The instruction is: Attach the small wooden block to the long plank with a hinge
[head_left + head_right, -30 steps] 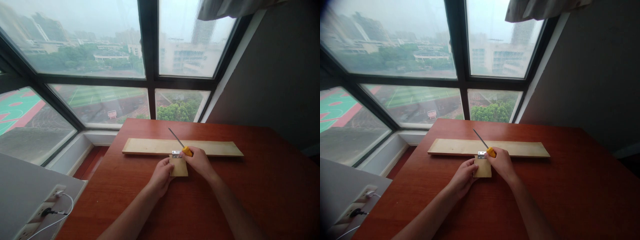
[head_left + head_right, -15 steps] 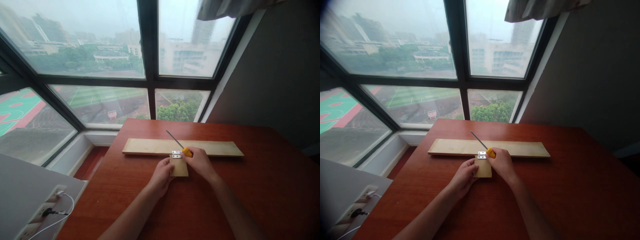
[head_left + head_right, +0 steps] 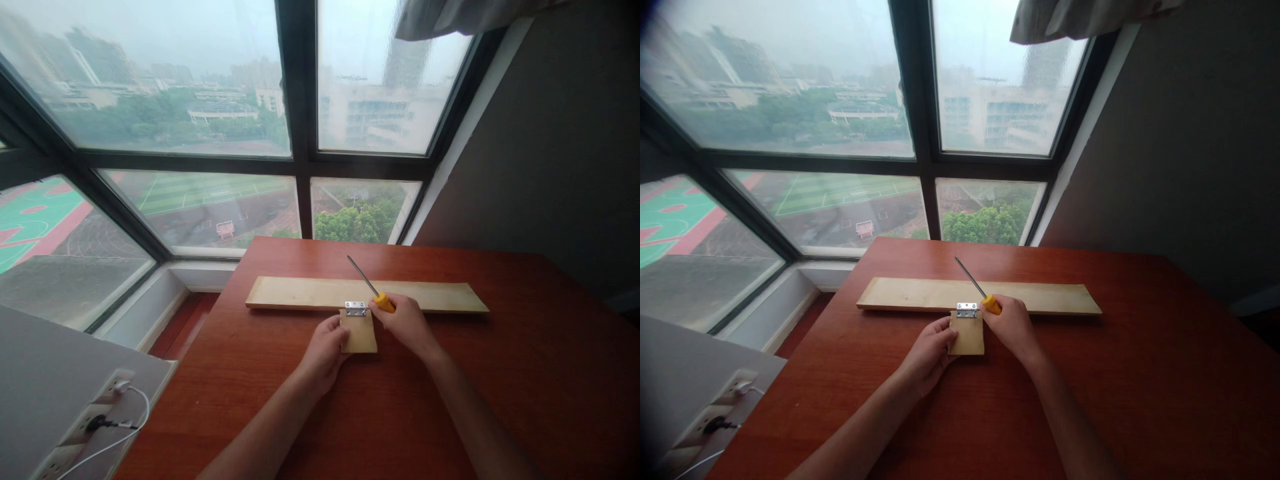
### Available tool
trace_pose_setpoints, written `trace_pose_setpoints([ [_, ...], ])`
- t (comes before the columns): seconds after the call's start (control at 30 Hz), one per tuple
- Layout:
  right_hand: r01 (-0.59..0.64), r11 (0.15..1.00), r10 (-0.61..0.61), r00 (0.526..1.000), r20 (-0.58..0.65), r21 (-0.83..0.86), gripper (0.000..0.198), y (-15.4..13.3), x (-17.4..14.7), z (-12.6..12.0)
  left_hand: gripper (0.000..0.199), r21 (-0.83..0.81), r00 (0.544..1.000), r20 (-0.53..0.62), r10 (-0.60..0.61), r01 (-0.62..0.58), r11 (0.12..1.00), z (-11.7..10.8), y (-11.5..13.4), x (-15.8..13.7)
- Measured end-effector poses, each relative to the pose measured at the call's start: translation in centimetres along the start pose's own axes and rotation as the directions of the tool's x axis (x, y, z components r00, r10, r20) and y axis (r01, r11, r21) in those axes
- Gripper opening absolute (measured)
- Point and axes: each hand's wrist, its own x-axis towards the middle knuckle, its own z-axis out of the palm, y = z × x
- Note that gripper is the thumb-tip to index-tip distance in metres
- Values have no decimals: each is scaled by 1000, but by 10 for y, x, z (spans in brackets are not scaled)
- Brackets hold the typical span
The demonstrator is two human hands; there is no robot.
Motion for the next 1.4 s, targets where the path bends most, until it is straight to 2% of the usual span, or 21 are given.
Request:
trace_pose_setpoints([
  [0.17, 3, 1000, -4, 999, 52, 10, 24, 10, -3, -3, 36, 4, 1000, -11, -2, 2, 1000, 0, -1, 1],
  [0.33, 6, 999, -5, 999, 39, -34, 23, 18, -7, -1, 36, -2, 1000, -11, 0, 0, 1000, -2, -2, 3],
  [0.47, 15, 999, -12, 997, 77, -50, 22, 22, -11, 3, 36, -4, 1000, -25, -1, 1, 1000, -2, -2, 3],
  [0.63, 35, 999, -33, 992, 124, -21, 20, 21, -14, 7, 35, -8, 1000, -25, 5, -6, 1000, -2, -2, 2],
  [0.83, 35, 999, -36, 992, 120, 14, 26, 20, -16, 8, 36, 9, 1000, -22, 2, -2, 1000, -2, -1, 1],
  [1.1, 25, 998, -31, 992, 121, 53, 26, 24, -13, 12, 35, -4, 1000, -14, -4, 4, 1000, -3, -1, 2],
  [1.4, 24, 993, -44, 982, 182, 113, 26, 16, -12, 11, 29, -18, 999, -33, -7, 6, 1000, -3, 11, -1],
])
